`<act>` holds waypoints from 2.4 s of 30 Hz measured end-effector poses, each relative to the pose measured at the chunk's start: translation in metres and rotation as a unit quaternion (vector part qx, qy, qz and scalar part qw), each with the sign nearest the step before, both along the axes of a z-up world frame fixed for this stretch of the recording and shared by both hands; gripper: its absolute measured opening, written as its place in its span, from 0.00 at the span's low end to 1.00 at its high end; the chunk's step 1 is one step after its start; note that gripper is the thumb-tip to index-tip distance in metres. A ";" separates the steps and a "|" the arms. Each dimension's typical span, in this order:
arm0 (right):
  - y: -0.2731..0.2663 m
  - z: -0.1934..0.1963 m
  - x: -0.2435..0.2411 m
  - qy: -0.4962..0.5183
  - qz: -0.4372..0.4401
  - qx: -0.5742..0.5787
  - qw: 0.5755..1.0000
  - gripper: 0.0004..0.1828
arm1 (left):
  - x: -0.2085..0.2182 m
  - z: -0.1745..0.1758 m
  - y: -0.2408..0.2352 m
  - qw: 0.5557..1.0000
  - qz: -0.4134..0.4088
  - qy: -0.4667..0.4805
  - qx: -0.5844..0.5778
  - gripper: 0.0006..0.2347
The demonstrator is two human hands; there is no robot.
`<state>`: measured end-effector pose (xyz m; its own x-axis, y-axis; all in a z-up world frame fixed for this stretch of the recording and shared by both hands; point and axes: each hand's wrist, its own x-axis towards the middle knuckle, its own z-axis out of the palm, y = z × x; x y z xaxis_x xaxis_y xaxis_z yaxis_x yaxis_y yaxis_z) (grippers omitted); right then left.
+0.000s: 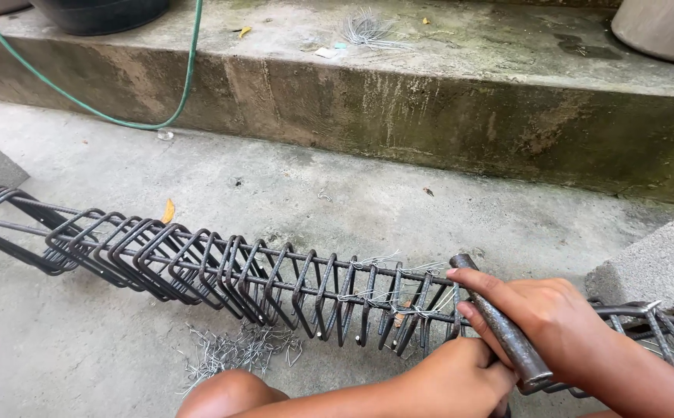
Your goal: The person ties a rebar cage using wire ties and a metal twisting tool. They wrap the wire around the intersections of the rebar and twist it to secure the structure.
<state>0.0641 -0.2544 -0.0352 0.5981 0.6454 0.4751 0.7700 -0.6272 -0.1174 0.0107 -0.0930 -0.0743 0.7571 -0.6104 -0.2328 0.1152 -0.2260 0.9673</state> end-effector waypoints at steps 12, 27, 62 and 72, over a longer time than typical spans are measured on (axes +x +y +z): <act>0.009 0.008 -0.005 0.221 0.011 0.104 0.970 0.23 | -0.009 -0.013 0.015 0.980 -0.117 -0.131 0.097 0.20; 0.007 0.018 -0.017 0.456 0.073 0.043 0.886 0.17 | -0.014 0.007 0.049 0.894 -0.188 -0.388 0.118 0.08; 0.022 0.023 0.010 0.329 -0.001 0.125 0.936 0.19 | -0.008 0.042 0.067 0.912 -0.025 -0.364 0.187 0.12; 0.017 0.006 0.022 0.183 -0.153 -0.077 0.968 0.38 | 0.002 0.043 0.122 0.936 -0.027 -0.128 0.327 0.14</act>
<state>0.0857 -0.2378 -0.0297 0.8822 0.4584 0.1073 0.4705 -0.8505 -0.2350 0.0127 0.0293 -0.0310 0.8111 -0.4405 -0.3849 -0.1313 -0.7782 0.6141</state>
